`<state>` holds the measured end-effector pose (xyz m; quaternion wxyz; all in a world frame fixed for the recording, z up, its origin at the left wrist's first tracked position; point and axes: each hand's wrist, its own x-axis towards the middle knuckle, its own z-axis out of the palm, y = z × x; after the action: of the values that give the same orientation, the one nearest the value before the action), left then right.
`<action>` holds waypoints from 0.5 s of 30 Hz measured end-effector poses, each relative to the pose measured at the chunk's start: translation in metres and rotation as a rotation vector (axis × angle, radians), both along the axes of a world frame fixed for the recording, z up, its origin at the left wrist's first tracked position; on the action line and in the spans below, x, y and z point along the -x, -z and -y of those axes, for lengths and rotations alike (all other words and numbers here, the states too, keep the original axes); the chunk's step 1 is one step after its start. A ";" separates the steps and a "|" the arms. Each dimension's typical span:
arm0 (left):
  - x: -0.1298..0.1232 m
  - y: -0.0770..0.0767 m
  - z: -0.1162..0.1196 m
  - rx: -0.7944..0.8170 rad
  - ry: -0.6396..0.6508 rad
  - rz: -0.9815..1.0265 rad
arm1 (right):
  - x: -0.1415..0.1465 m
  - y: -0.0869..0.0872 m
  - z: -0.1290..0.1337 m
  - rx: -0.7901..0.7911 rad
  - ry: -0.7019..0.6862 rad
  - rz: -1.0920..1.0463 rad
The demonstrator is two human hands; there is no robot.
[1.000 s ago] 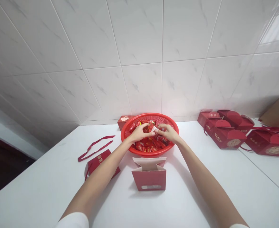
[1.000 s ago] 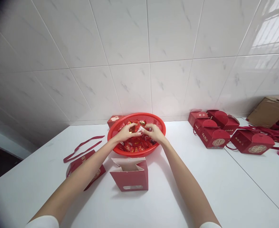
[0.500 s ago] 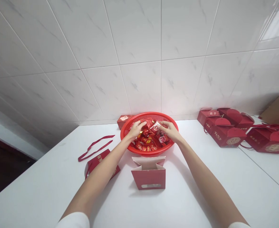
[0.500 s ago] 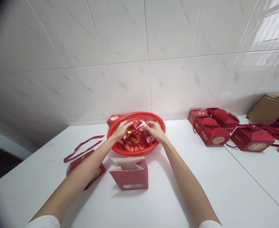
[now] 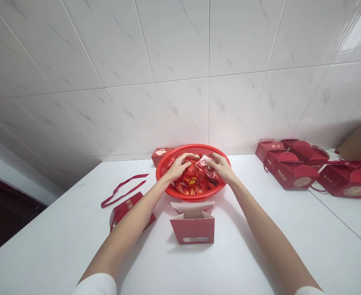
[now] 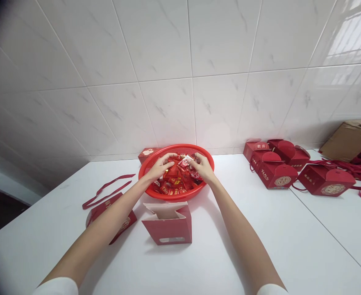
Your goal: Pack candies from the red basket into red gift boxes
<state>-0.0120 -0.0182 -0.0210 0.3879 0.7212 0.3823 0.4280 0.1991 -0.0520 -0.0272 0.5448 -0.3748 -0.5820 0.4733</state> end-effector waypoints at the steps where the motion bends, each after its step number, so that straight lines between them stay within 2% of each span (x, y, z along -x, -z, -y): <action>1: 0.000 0.000 0.000 0.020 0.037 -0.017 | 0.000 -0.001 0.000 -0.008 -0.006 0.013; 5: -0.003 -0.005 0.005 0.116 0.134 -0.063 | -0.001 -0.005 0.004 0.040 -0.086 0.048; 9: -0.005 -0.008 0.012 0.134 0.210 -0.114 | -0.001 -0.008 0.007 0.117 -0.156 0.069; 15: -0.004 -0.004 0.010 0.072 0.185 -0.119 | -0.002 -0.007 0.005 0.089 -0.215 0.036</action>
<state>-0.0077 -0.0279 -0.0166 0.4280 0.7633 0.3514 0.3327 0.2009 -0.0569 -0.0200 0.4631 -0.3422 -0.6070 0.5477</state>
